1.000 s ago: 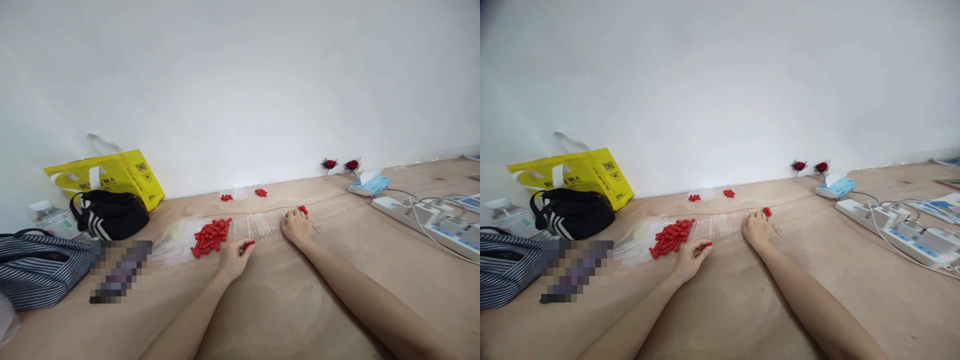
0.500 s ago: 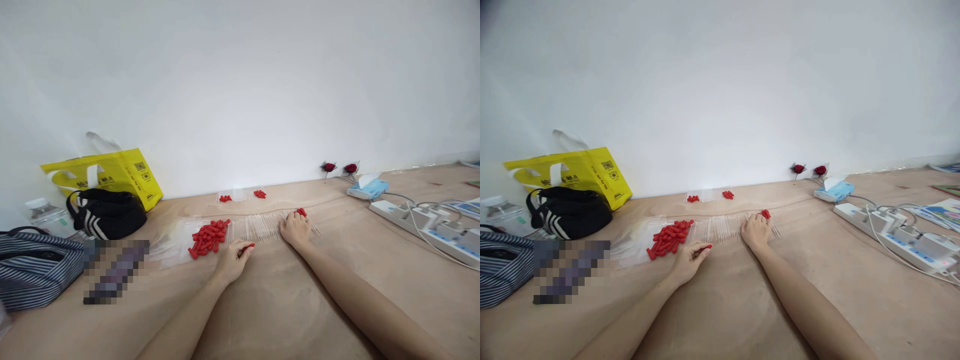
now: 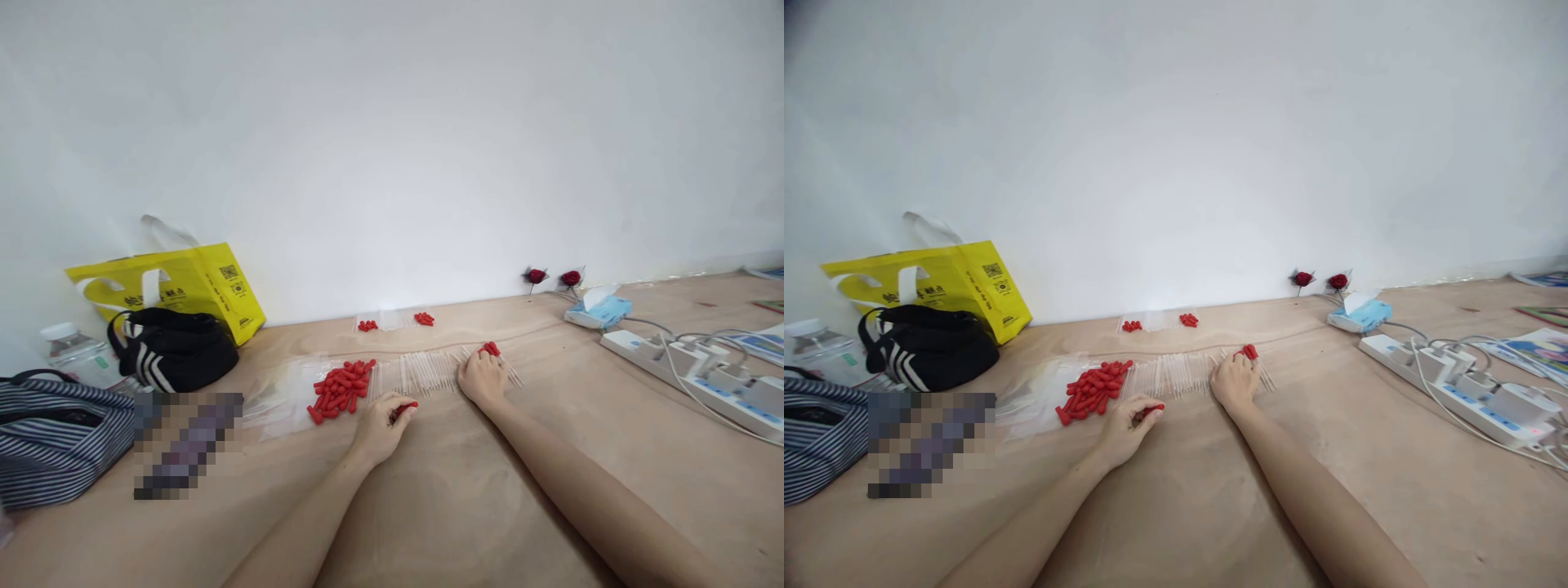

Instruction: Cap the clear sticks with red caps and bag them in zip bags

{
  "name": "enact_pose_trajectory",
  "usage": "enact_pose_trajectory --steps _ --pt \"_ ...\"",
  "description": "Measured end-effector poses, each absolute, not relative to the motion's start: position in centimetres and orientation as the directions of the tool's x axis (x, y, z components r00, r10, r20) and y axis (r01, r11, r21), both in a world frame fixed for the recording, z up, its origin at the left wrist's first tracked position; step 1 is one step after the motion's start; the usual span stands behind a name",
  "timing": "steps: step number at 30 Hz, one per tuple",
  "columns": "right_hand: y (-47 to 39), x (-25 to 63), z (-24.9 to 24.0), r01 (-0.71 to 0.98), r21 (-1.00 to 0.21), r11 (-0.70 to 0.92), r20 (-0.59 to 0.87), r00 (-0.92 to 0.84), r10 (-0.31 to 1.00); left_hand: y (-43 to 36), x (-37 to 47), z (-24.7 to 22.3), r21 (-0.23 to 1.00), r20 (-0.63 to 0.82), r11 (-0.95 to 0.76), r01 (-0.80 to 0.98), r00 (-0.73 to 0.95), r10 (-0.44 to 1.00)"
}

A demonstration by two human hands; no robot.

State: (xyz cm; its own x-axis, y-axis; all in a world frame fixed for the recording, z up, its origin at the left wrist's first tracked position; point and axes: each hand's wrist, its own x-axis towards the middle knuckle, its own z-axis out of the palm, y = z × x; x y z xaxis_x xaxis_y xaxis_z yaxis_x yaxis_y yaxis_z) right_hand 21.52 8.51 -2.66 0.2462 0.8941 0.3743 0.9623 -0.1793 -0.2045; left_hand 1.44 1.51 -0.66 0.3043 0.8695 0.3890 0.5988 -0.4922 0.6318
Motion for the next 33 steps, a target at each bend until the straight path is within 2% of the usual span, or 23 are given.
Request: enact_pose_trajectory --steps 5,8,11,13,16,20,26,33 --pt "8.3 21.7 -2.7 0.959 -0.214 -0.187 0.391 0.260 0.883 1.5 1.5 -0.7 0.618 0.413 -0.508 0.600 0.302 0.859" --pt "7.4 22.1 -2.8 0.951 -0.287 -0.115 0.452 0.240 0.859 1.6 1.5 -0.8 0.626 0.404 -0.492 0.605 0.288 0.868" --pt "5.6 22.4 -3.2 0.881 -0.443 0.165 0.517 0.100 0.850 1.6 1.5 -0.9 0.632 0.380 -0.478 0.611 0.293 0.877" --pt "4.2 22.4 -3.4 0.733 -0.537 0.418 0.555 -0.066 0.829 1.6 1.5 -0.9 0.633 0.375 -0.479 0.608 0.300 0.877" --pt "2.5 22.2 -3.4 0.535 -0.580 0.613 0.590 -0.243 0.770 1.6 1.5 -0.8 0.633 0.381 -0.484 0.604 0.302 0.874" --pt "1.6 21.6 -2.7 0.511 -0.567 0.646 0.552 -0.346 0.758 1.5 1.6 -0.7 0.629 0.390 -0.492 0.602 0.303 0.870" --pt "1.6 20.8 -2.2 0.571 -0.514 0.640 0.511 -0.394 0.763 1.7 1.4 -1.1 0.645 0.379 -0.486 0.590 0.305 0.874" --pt "1.2 20.4 -2.1 0.561 -0.484 0.671 0.492 -0.460 0.739 1.7 1.4 -1.1 0.692 0.390 -0.469 0.549 0.262 0.883"
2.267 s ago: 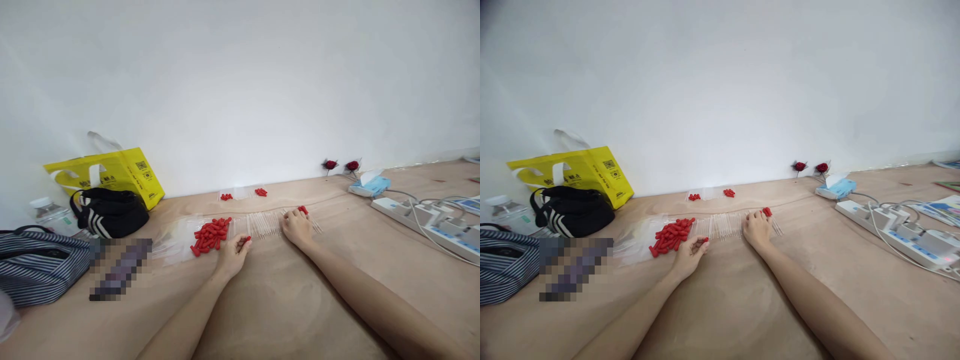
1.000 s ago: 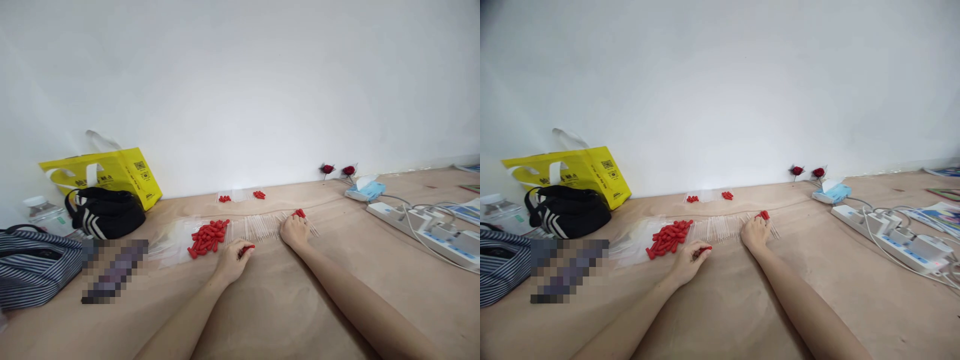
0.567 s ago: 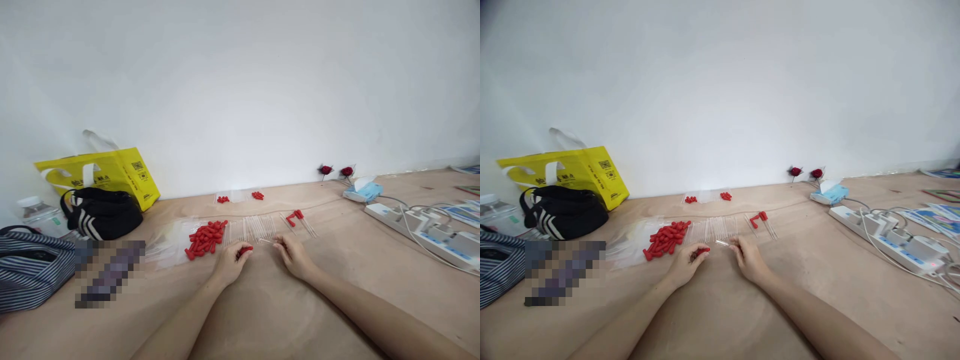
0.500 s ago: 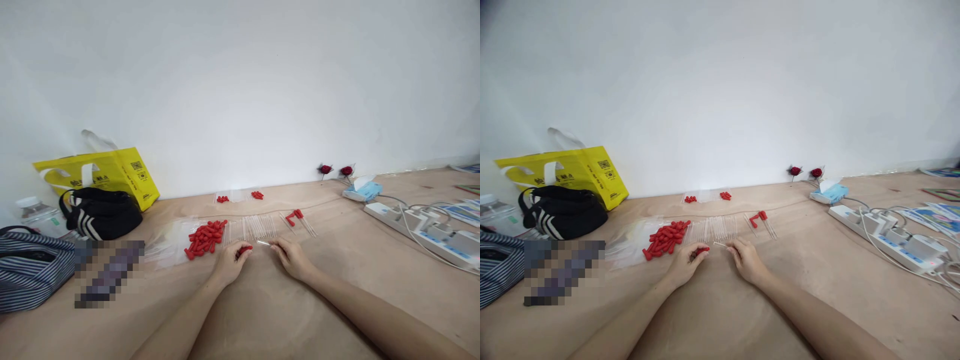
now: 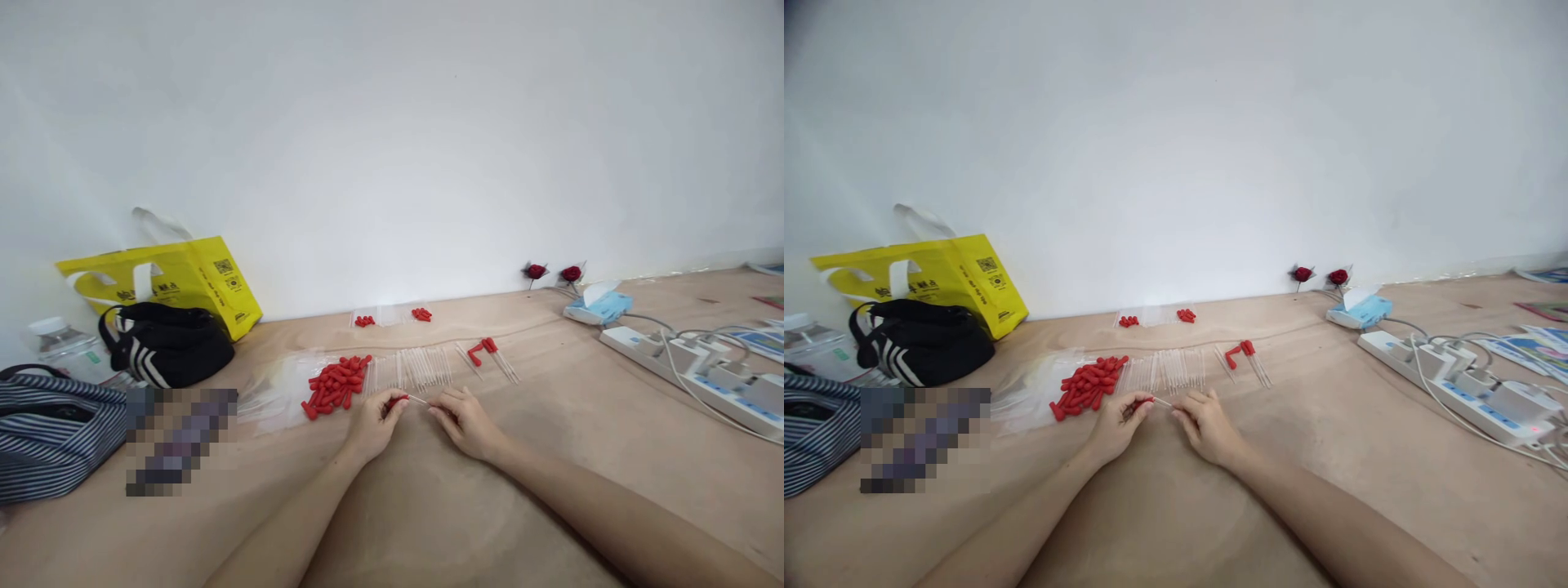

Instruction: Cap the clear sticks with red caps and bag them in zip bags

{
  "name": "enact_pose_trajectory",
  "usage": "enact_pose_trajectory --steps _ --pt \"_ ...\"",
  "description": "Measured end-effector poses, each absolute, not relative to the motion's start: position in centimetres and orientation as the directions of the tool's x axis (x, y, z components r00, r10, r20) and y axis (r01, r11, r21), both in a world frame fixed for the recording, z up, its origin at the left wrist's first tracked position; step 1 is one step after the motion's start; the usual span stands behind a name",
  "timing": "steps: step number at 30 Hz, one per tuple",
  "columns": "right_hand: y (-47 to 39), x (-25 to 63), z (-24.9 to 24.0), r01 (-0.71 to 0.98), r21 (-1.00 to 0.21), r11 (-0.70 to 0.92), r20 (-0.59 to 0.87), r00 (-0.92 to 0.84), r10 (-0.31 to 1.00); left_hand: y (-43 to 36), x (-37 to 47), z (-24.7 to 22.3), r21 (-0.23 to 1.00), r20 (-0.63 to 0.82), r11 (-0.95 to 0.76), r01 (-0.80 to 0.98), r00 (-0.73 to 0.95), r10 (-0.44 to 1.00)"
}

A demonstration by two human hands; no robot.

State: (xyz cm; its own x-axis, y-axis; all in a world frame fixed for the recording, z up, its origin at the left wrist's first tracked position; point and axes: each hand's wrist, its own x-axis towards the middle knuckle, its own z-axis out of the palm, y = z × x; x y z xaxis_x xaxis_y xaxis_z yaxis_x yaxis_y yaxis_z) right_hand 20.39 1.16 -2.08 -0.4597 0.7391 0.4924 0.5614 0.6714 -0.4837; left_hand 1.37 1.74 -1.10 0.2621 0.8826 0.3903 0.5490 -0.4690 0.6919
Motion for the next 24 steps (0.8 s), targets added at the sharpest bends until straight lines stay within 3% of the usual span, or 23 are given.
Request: enact_pose_trajectory --steps 4,11,24 --pt "1.3 20.7 -1.8 0.564 -0.468 0.680 0.477 -0.486 0.732 1.5 1.4 -0.6 0.665 0.414 -0.507 0.549 0.294 0.862" --pt "1.9 21.7 -1.2 0.630 -0.268 0.729 0.468 -0.576 0.670 1.1 1.4 -0.5 0.525 0.399 -0.597 0.606 0.444 0.802" --pt "2.0 20.9 -1.8 0.606 -0.313 0.731 0.473 -0.568 0.674 0.6 1.6 -0.8 0.454 0.417 -0.683 0.572 0.541 0.730"
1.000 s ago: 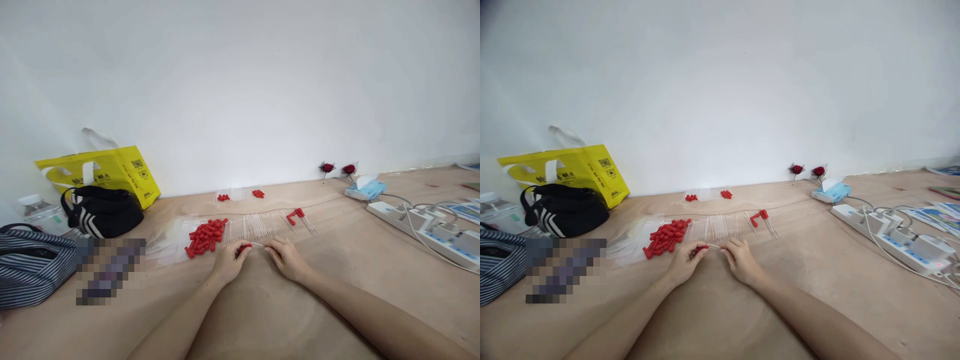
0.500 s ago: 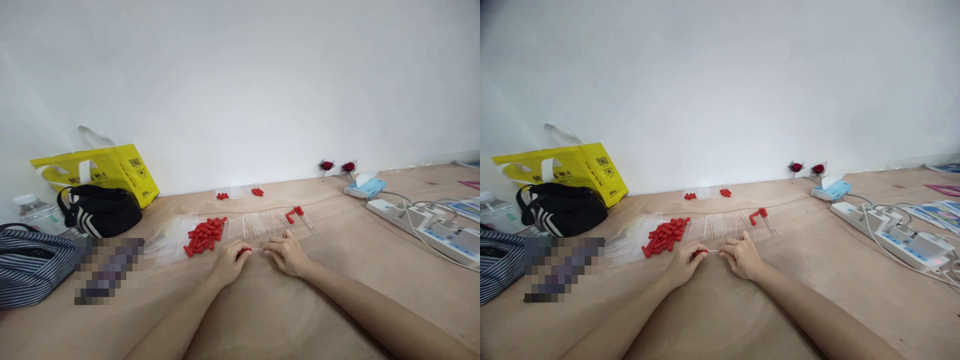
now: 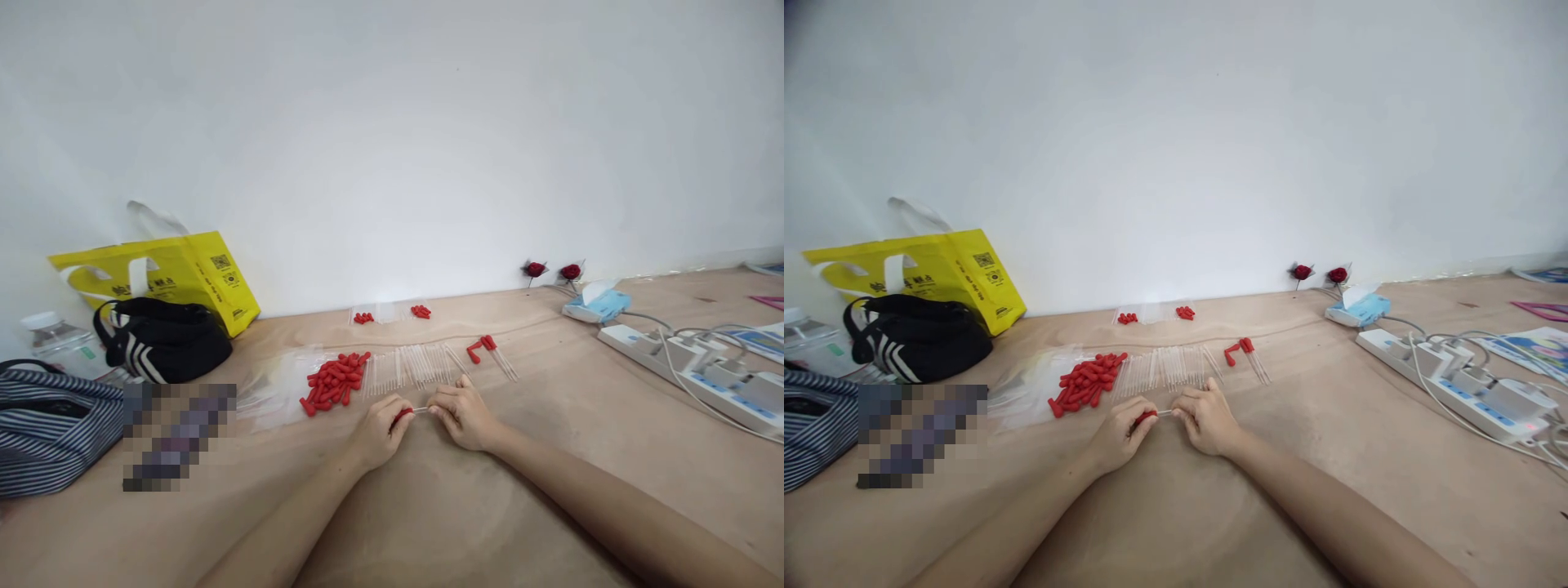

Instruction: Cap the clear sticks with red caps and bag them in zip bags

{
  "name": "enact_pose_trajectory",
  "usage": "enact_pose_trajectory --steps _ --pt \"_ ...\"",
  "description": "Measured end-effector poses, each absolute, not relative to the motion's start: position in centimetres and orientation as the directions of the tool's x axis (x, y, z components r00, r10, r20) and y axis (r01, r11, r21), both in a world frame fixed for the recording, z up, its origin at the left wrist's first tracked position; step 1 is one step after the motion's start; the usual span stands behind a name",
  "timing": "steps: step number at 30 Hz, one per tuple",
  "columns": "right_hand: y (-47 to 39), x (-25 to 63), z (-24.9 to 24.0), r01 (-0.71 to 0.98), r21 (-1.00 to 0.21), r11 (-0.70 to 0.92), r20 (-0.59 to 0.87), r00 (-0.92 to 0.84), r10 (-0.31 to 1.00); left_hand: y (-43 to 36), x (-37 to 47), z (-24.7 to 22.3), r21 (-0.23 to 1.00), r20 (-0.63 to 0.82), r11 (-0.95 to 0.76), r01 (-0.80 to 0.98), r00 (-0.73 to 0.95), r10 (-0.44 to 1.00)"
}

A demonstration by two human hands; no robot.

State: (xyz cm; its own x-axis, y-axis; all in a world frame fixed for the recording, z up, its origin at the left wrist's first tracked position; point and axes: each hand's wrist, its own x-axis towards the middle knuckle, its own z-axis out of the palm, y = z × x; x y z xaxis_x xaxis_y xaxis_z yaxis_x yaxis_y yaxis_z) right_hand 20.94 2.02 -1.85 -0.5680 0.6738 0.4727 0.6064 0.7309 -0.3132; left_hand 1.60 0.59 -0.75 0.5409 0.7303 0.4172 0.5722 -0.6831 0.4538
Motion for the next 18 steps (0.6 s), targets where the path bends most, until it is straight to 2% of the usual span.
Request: enact_pose_trajectory --steps 12,18 --pt "2.4 20.9 -1.1 0.538 -0.383 0.751 0.396 -0.638 0.660 0.3 1.5 0.0 0.479 0.369 -0.671 0.566 0.564 0.739" --pt "2.2 22.1 0.4 0.542 -0.269 0.796 0.393 -0.693 0.604 0.3 1.6 0.3 0.488 0.379 -0.651 0.582 0.531 0.758"
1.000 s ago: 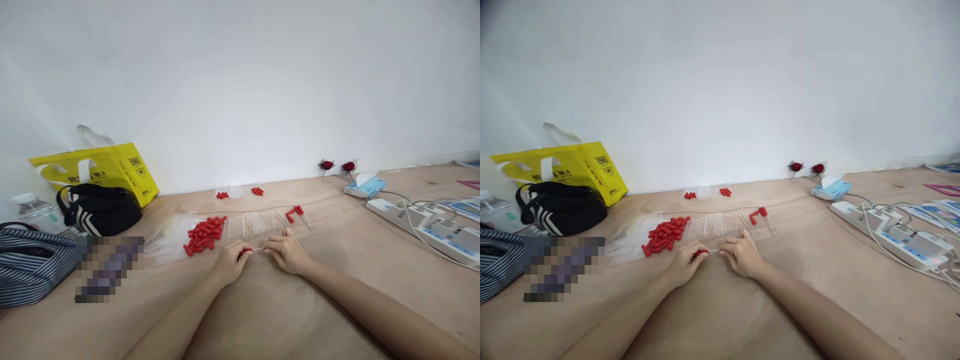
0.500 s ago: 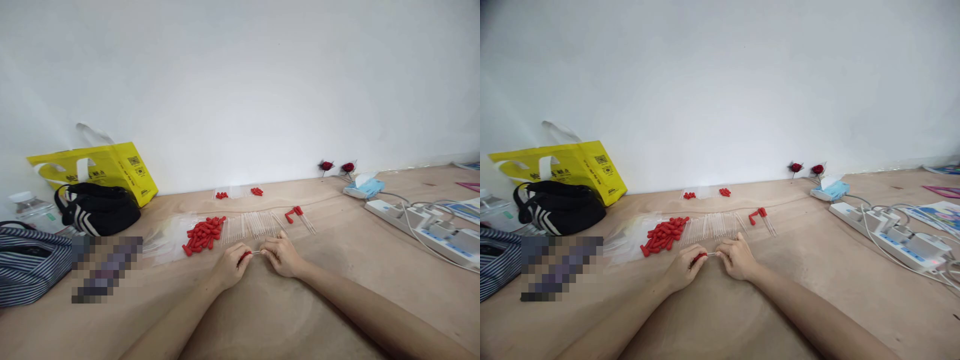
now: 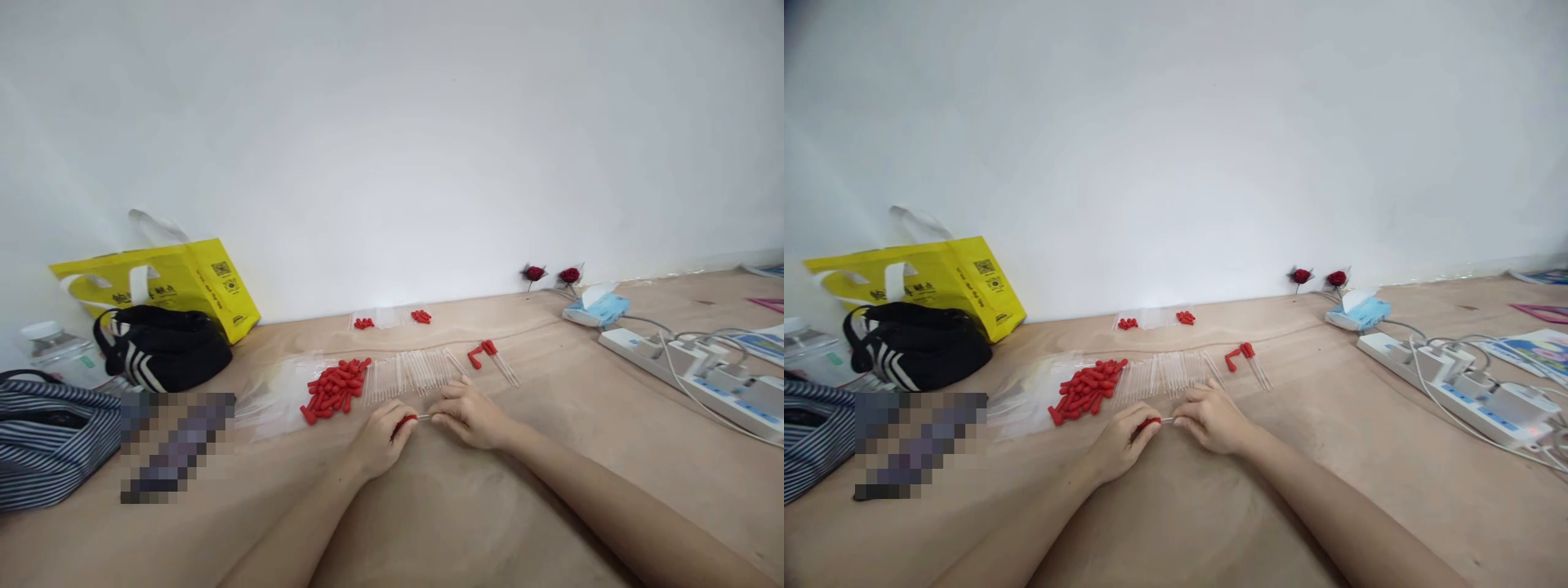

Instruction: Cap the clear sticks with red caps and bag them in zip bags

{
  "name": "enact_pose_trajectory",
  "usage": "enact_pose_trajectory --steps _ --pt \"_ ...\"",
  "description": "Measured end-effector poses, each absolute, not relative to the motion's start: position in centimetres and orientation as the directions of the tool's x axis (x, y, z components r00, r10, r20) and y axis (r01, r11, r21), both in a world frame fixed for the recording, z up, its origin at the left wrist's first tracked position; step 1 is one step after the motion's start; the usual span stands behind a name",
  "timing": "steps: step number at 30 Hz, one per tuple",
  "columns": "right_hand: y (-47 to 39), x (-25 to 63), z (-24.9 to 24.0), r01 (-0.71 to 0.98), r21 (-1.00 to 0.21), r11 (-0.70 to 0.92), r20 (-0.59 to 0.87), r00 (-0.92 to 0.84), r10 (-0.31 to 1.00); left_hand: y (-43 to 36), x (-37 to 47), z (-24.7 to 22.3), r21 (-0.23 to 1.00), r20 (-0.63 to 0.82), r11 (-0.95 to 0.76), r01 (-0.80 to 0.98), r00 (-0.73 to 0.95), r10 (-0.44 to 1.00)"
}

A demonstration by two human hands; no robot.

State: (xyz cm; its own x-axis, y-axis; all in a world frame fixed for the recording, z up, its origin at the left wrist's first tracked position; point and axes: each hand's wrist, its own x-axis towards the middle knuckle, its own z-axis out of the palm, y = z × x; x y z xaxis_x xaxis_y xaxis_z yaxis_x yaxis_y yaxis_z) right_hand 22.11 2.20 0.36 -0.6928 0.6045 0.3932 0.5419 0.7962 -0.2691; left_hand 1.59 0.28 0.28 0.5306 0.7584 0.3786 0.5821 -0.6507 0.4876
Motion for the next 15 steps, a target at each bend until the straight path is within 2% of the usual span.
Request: enact_pose_trajectory --steps 2,3,6,8,11,15 --pt "2.6 22.9 0.5 0.590 -0.279 0.758 0.409 -0.641 0.649 0.4 1.3 0.1 0.488 0.413 -0.627 0.608 0.472 0.779" --pt "2.9 23.4 0.5 0.637 -0.317 0.703 0.432 -0.562 0.705 0.5 1.2 0.0 0.491 0.426 -0.603 0.629 0.430 0.796" --pt "4.4 25.4 0.2 0.774 -0.529 0.349 0.454 -0.090 0.887 0.7 0.8 -0.3 0.500 0.422 -0.533 0.683 0.345 0.838" --pt "5.4 26.8 -0.2 0.797 -0.599 0.075 0.357 0.182 0.916 0.8 0.7 -0.4 0.496 0.395 -0.522 0.694 0.356 0.847" --pt "6.1 28.3 -0.6 0.849 -0.512 -0.133 0.265 0.303 0.915 0.8 0.7 -0.4 0.491 0.353 -0.515 0.703 0.380 0.855" --pt "6.3 28.4 -1.0 0.919 -0.348 -0.184 0.232 0.275 0.933 0.9 0.9 -0.3 0.501 0.338 -0.508 0.701 0.382 0.860"
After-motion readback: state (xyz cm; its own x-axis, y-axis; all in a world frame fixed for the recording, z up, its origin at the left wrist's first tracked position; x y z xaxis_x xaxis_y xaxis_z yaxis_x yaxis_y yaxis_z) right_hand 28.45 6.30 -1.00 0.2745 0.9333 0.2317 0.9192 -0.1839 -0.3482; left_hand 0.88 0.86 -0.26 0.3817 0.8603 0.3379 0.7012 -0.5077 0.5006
